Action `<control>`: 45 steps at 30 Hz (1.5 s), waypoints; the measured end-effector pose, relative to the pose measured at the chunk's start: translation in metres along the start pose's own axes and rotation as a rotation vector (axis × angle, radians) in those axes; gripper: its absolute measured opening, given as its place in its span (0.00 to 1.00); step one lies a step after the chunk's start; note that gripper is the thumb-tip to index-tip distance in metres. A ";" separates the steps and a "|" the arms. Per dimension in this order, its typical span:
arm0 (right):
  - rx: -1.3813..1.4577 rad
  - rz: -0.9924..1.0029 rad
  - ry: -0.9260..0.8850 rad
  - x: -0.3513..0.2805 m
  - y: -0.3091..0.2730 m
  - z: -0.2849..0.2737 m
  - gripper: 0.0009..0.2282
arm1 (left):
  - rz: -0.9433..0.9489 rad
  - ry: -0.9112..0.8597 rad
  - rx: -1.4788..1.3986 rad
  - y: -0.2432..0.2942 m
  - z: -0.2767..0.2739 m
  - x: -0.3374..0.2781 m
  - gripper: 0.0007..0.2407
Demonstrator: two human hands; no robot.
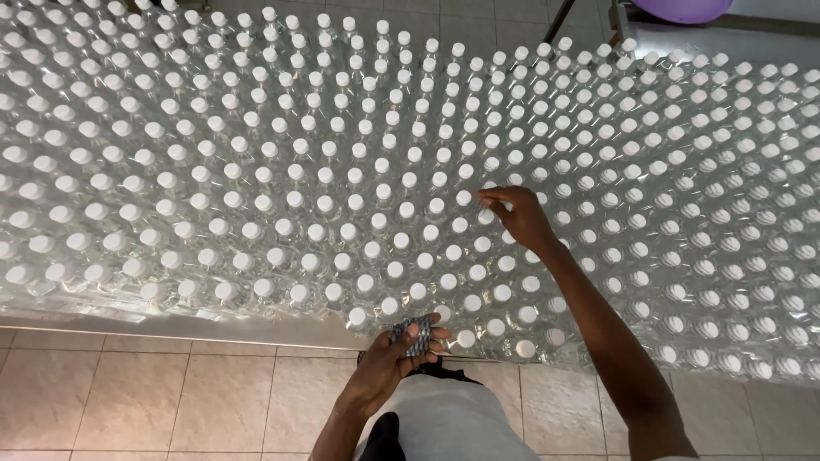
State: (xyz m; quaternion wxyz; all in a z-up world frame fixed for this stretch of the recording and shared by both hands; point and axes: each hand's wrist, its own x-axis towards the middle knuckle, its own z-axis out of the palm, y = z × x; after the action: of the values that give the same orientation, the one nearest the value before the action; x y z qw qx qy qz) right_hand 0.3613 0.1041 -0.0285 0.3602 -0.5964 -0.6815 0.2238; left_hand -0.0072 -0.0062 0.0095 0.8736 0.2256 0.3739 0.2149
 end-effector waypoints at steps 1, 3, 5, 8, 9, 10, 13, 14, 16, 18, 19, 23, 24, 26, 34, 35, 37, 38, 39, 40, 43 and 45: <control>0.000 -0.001 0.004 0.000 0.008 0.002 0.13 | 0.001 -0.002 0.003 -0.001 -0.001 0.000 0.27; -0.159 -0.141 -0.026 0.001 0.024 0.006 0.10 | 0.014 -0.005 -0.047 -0.005 -0.004 0.001 0.29; -0.196 -0.073 -0.052 -0.008 0.041 0.006 0.11 | 0.024 -0.017 -0.050 -0.006 -0.007 0.002 0.29; -0.207 0.077 -0.113 -0.016 0.046 0.000 0.12 | 0.039 -0.030 -0.052 -0.007 -0.008 0.003 0.29; -0.182 0.159 -0.142 -0.018 0.044 -0.004 0.12 | 0.045 -0.036 -0.047 -0.007 -0.008 0.003 0.28; -0.182 0.161 -0.144 -0.018 0.041 -0.005 0.12 | 0.042 -0.035 -0.048 -0.007 -0.007 0.003 0.28; -0.235 0.032 -0.136 -0.017 0.034 -0.008 0.06 | 0.028 -0.025 -0.031 -0.006 -0.005 0.004 0.28; -0.274 -0.005 -0.153 -0.017 0.032 -0.009 0.06 | 0.017 -0.020 -0.027 -0.005 -0.004 0.005 0.28; -0.310 -0.036 -0.167 -0.021 0.033 -0.009 0.06 | 0.001 -0.015 -0.019 -0.006 -0.004 0.005 0.28; -0.376 -0.039 -0.181 -0.022 0.039 -0.008 0.05 | 0.013 -0.035 -0.022 -0.007 -0.004 0.008 0.29; -0.375 -0.040 -0.182 -0.023 0.040 -0.006 0.05 | 0.014 -0.033 -0.022 -0.006 -0.003 0.007 0.29; -0.407 -0.006 -0.211 -0.022 0.042 -0.001 0.04 | -0.004 -0.024 -0.003 -0.004 0.001 0.006 0.29; -0.424 0.034 -0.257 -0.021 0.042 -0.001 0.05 | -0.007 -0.028 0.010 -0.004 0.002 0.007 0.29; -0.423 0.012 -0.272 -0.020 0.040 0.000 0.06 | -0.011 -0.041 0.016 -0.005 0.004 0.007 0.28; -0.432 0.054 -0.325 -0.018 0.022 -0.006 0.10 | -0.009 -0.081 0.007 -0.008 0.007 0.008 0.31; -0.493 0.027 -0.305 -0.021 0.021 -0.007 0.13 | -0.003 -0.097 0.018 -0.008 0.007 0.007 0.31; -0.545 -0.003 -0.298 -0.031 0.003 -0.010 0.18 | 0.001 -0.100 0.020 -0.008 0.006 0.008 0.30; -0.475 0.010 -0.238 -0.038 -0.013 -0.012 0.19 | 0.018 -0.124 0.026 -0.008 0.005 0.009 0.30; -0.406 0.023 -0.182 -0.044 -0.029 -0.016 0.21 | 0.036 -0.148 0.028 -0.009 0.005 0.011 0.31; -0.399 0.021 -0.198 -0.056 -0.061 -0.013 0.21 | 0.035 -0.136 0.017 -0.011 0.007 0.007 0.31; 0.056 0.346 -0.295 -0.083 -0.129 -0.006 0.20 | 0.018 -0.143 0.019 -0.013 0.010 0.015 0.29; 0.256 0.105 -0.400 -0.106 -0.143 0.009 0.20 | 0.060 -0.162 -0.020 -0.028 0.006 0.026 0.22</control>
State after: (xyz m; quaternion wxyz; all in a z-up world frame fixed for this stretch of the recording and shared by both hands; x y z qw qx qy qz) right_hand 0.2643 -0.0249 0.0474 0.2789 -0.5241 -0.6735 0.4403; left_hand 0.0191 -0.0161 -0.0171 0.8964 0.2444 0.2929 0.2257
